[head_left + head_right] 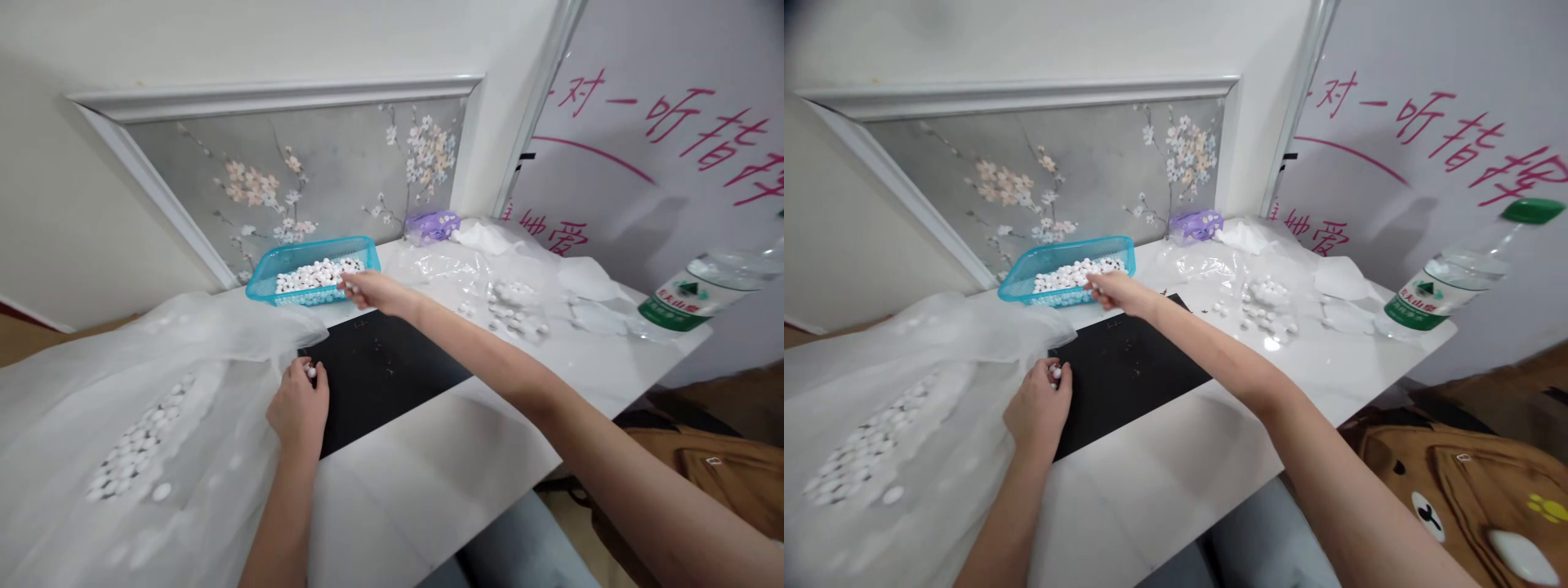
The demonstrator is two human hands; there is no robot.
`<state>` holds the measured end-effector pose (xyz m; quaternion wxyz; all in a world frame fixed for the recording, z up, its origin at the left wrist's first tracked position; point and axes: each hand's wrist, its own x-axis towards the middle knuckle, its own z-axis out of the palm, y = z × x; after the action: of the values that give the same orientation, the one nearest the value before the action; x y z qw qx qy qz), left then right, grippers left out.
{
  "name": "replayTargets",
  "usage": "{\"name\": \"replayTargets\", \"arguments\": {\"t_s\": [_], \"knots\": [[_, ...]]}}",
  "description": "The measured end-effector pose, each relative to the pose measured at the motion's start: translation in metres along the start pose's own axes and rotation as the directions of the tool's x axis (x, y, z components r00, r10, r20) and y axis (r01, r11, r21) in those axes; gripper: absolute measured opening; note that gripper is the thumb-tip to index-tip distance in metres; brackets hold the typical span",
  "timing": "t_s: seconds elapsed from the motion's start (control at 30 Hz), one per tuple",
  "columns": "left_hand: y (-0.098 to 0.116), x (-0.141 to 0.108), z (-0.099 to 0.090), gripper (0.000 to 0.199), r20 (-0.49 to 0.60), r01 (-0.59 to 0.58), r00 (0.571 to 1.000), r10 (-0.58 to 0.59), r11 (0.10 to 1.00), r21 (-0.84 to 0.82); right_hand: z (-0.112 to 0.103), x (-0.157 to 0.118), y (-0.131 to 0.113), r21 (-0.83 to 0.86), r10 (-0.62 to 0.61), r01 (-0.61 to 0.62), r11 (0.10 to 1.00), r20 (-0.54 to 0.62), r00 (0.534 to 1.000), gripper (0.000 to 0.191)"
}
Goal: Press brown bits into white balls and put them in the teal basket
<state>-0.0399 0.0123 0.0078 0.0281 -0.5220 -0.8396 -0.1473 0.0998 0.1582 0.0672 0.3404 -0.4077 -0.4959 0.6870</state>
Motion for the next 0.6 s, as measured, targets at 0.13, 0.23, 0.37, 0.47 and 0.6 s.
{"name": "replayTargets", "arguments": {"t_s": [0.13, 0.23, 0.37, 0.47, 0.6], "knots": [[-0.003, 0.002, 0.002, 0.030, -0.001, 0.000, 1.000, 0.000, 1.000, -0.012, 0.003, 0.031, -0.036, -0.141, -0.157, 0.128, 0.982, -0.222, 0.962, 0.033], [-0.004, 0.003, 0.005, 0.030, -0.003, -0.009, 1.000, 0.009, 1.000, -0.018, -0.002, 0.035, -0.035, -0.224, -0.270, 0.200, 0.954, -0.346, 0.898, 0.040], [-0.004, 0.003, 0.005, 0.030, 0.032, 0.003, 0.999, -0.003, 1.000, -0.020, -0.018, 0.012, -0.007, -0.338, -0.474, 0.356, 0.871, -0.393, 0.788, 0.041], [-0.004, 0.004, 0.004, 0.031, 0.047, 0.000, 0.999, 0.001, 1.000, -0.023, -0.032, -0.019, 0.021, -0.533, -0.711, 0.520, 0.668, -0.250, 0.658, 0.040], [-0.006, 0.005, 0.003, 0.031, 0.051, -0.044, 0.998, 0.046, 0.999, -0.024, -0.039, -0.062, 0.062, -0.662, -0.715, 0.462, 0.591, -0.164, 0.680, 0.039]]}}
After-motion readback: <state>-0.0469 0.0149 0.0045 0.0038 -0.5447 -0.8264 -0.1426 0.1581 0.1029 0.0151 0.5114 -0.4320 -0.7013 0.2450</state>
